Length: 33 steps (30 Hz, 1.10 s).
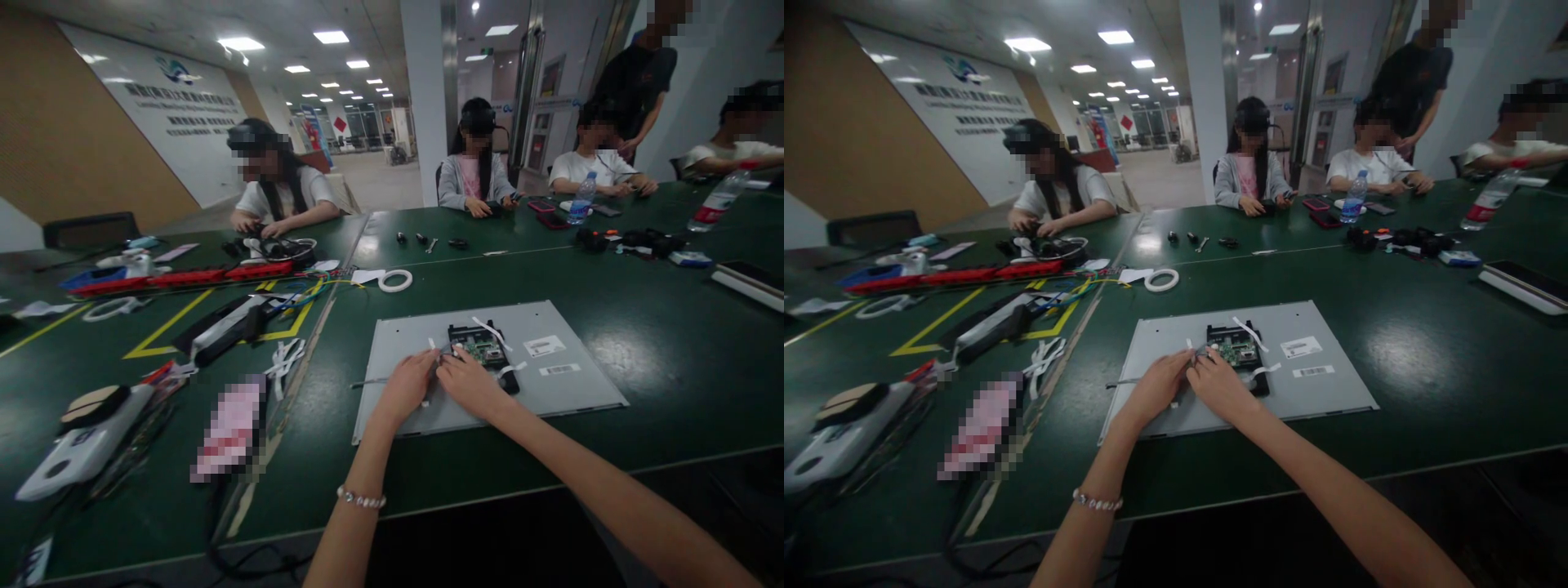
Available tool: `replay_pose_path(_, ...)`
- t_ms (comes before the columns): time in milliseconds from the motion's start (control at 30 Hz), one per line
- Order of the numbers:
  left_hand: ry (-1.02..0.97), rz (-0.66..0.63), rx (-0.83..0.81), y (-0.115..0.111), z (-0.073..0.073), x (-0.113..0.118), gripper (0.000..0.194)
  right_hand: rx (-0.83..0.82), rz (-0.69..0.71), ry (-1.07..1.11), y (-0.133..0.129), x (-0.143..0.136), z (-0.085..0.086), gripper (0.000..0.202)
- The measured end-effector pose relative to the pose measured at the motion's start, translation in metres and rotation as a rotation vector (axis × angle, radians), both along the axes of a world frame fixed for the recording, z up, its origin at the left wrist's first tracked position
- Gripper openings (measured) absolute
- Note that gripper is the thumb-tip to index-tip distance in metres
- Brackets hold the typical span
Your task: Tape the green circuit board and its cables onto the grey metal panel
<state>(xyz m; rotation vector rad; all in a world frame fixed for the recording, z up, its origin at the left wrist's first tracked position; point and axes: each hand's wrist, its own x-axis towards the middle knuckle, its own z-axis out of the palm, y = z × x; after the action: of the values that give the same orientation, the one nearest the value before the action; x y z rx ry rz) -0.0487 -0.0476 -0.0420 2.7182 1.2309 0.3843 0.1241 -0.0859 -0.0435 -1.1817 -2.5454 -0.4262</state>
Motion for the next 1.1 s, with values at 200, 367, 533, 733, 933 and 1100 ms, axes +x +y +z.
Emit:
replay_pose_path(200,0.020,0.135,-0.009,-0.009,0.007,0.007,0.043,-0.038,0.006,0.051,-0.021,0.003,0.005,0.031)
replay_pose_path(367,-0.010,0.207,-0.015,-0.012,0.009,0.016,0.041,-0.088,-0.002,0.051,-0.040,0.007,0.009,0.042)
replay_pose_path(533,-0.027,0.245,-0.033,-0.008,0.009,0.020,0.046,-0.137,0.006,0.093,-0.051,0.013,0.005,0.050)
replay_pose_path(733,-0.026,0.224,-0.074,-0.007,0.007,0.017,0.057,-0.201,0.009,0.173,-0.055,0.016,0.001,0.047)
replay_pose_path(933,-0.035,0.224,-0.053,-0.010,0.006,0.017,0.065,-0.330,0.071,0.241,-0.058,0.060,0.016,0.042)
replay_pose_path(1100,-0.138,0.259,0.024,-0.008,0.006,0.016,0.056,-0.431,-0.010,0.220,-0.054,0.136,0.022,0.062)
